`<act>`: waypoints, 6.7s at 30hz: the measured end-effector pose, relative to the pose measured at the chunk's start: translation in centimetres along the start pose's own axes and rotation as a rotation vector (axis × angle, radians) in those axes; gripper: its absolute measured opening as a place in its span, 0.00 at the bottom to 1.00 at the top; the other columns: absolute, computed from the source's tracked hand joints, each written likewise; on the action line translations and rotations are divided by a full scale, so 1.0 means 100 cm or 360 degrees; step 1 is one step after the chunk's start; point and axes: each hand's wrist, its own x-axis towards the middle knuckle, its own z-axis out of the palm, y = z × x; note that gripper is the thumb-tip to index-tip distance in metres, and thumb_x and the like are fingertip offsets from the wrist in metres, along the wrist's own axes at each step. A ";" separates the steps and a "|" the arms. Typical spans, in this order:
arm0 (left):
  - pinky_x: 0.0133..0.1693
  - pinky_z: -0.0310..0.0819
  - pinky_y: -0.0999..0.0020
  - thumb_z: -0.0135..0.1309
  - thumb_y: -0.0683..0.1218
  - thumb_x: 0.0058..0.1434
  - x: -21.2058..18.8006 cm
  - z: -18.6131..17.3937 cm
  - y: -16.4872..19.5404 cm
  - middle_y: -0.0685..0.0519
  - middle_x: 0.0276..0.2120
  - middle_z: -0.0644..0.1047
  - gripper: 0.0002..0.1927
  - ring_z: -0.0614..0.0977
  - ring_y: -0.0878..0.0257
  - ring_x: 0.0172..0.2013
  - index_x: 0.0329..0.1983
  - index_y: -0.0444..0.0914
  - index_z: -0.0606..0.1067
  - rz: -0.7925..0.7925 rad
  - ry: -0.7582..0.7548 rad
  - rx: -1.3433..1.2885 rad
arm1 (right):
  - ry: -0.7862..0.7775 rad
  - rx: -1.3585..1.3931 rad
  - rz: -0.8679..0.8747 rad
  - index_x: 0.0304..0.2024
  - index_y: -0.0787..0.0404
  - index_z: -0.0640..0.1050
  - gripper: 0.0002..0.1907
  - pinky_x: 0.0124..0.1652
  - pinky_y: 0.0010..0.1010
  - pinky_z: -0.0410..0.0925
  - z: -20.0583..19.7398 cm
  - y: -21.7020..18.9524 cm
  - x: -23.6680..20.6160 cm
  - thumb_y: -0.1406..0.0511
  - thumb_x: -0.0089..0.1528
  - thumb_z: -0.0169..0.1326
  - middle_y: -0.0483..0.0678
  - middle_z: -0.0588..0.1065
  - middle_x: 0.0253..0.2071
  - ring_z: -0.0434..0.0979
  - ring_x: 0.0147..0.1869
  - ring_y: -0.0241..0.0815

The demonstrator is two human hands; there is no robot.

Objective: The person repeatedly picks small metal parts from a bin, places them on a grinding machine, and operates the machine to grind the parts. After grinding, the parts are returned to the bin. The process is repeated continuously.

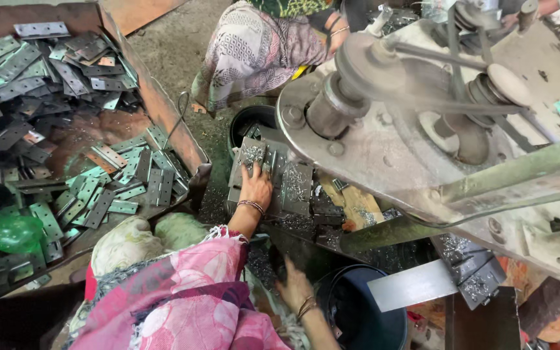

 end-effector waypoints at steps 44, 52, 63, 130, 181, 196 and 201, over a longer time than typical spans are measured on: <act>0.51 0.72 0.48 0.52 0.48 0.63 -0.129 0.120 -0.262 0.54 0.49 0.80 0.10 0.76 0.54 0.56 0.43 0.48 0.82 -0.1012 -0.0026 -0.0180 | -0.0135 -0.0524 0.0073 0.74 0.44 0.55 0.42 0.49 0.48 0.75 -0.044 0.000 0.067 0.52 0.60 0.55 0.61 0.80 0.46 0.82 0.50 0.62; 0.60 0.61 0.34 0.50 0.47 0.67 -0.177 0.204 -0.281 0.52 0.57 0.74 0.13 0.72 0.53 0.59 0.52 0.45 0.80 -0.1295 -0.0006 0.0079 | -0.0130 -0.0452 0.0033 0.74 0.46 0.54 0.42 0.49 0.46 0.74 -0.041 0.022 0.083 0.52 0.60 0.54 0.63 0.80 0.43 0.82 0.48 0.62; 0.56 0.67 0.43 0.56 0.48 0.55 -0.159 0.241 -0.266 0.43 0.59 0.68 0.19 0.71 0.45 0.56 0.51 0.41 0.78 -0.1336 0.0000 -0.0203 | -0.0148 -0.0405 0.0128 0.74 0.39 0.56 0.43 0.51 0.45 0.74 -0.041 0.028 0.096 0.52 0.58 0.56 0.59 0.81 0.47 0.83 0.51 0.60; 0.70 0.42 0.40 0.48 0.44 0.57 -0.034 0.134 0.014 0.46 0.71 0.61 0.38 0.61 0.51 0.70 0.74 0.41 0.59 0.0749 0.0058 -0.0114 | -0.0207 -0.0277 0.0060 0.75 0.56 0.52 0.42 0.55 0.50 0.71 -0.018 0.016 0.089 0.56 0.63 0.54 0.64 0.77 0.51 0.78 0.55 0.63; 0.66 0.41 0.27 0.43 0.47 0.66 0.027 0.164 0.048 0.52 0.57 0.75 0.17 0.63 0.47 0.67 0.47 0.40 0.82 0.0016 0.0229 -0.0252 | 0.0217 0.0067 0.0015 0.73 0.51 0.55 0.44 0.48 0.52 0.73 0.140 0.115 0.119 0.61 0.58 0.60 0.65 0.78 0.48 0.79 0.50 0.67; 0.67 0.41 0.27 0.43 0.47 0.66 0.029 0.166 0.046 0.53 0.58 0.75 0.17 0.62 0.47 0.67 0.46 0.41 0.82 0.0049 0.0160 -0.0265 | -0.0033 -0.0253 0.0042 0.73 0.57 0.50 0.48 0.49 0.51 0.73 0.073 0.078 0.110 0.61 0.57 0.62 0.65 0.76 0.48 0.79 0.50 0.66; 0.66 0.41 0.25 0.44 0.49 0.67 0.031 0.162 0.054 0.50 0.58 0.75 0.16 0.63 0.46 0.67 0.46 0.41 0.82 0.0112 0.0140 -0.0131 | 0.0153 0.0042 -0.0020 0.74 0.54 0.52 0.47 0.48 0.53 0.73 0.109 0.094 0.109 0.62 0.57 0.62 0.65 0.77 0.46 0.78 0.49 0.67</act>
